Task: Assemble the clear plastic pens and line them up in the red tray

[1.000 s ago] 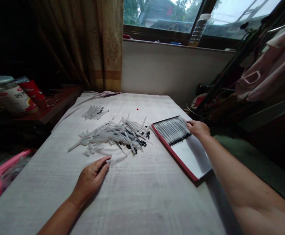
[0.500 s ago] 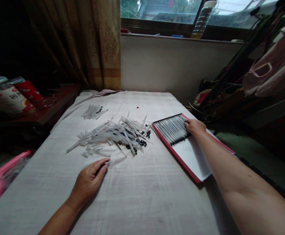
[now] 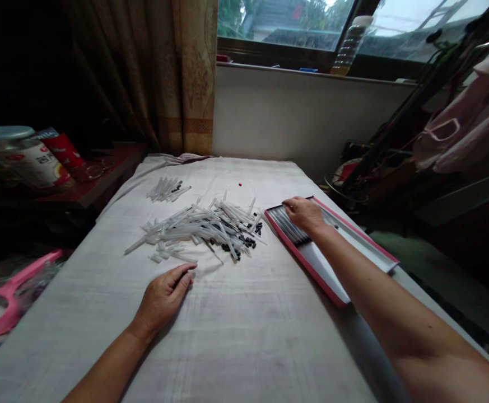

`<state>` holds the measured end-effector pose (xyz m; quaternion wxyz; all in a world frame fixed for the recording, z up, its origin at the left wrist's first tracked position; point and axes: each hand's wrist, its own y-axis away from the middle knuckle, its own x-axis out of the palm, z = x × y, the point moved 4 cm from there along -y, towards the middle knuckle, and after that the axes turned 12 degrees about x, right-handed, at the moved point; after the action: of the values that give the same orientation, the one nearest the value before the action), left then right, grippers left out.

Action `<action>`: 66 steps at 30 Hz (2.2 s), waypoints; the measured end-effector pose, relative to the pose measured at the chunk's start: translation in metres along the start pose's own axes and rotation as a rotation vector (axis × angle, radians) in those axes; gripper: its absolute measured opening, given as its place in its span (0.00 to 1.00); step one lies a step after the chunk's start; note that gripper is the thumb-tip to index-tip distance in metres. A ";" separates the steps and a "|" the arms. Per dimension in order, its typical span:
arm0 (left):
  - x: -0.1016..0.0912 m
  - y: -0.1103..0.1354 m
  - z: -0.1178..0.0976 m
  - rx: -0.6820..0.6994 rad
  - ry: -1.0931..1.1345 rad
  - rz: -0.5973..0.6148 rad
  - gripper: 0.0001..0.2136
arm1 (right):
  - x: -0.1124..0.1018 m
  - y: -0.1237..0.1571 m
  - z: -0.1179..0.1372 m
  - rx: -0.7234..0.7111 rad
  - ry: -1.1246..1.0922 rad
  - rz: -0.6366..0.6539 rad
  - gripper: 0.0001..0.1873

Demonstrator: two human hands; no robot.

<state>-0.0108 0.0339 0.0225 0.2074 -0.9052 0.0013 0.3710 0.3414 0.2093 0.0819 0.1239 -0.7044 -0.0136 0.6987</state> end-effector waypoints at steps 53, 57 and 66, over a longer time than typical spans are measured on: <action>-0.011 0.002 0.016 -0.225 0.593 -0.284 0.20 | 0.031 0.117 0.046 0.120 -0.224 0.036 0.15; -0.005 0.004 0.010 -0.038 0.326 -0.186 0.17 | 0.031 0.116 0.052 0.136 -0.141 0.075 0.13; -0.005 0.007 -0.003 0.311 0.026 -0.132 0.13 | 0.023 0.114 0.022 0.209 -0.740 -0.058 0.08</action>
<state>-0.0135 0.0252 0.0256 0.3687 -0.8652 0.0017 0.3399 0.3022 0.1065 0.0373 0.2014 -0.3874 -0.0059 0.8996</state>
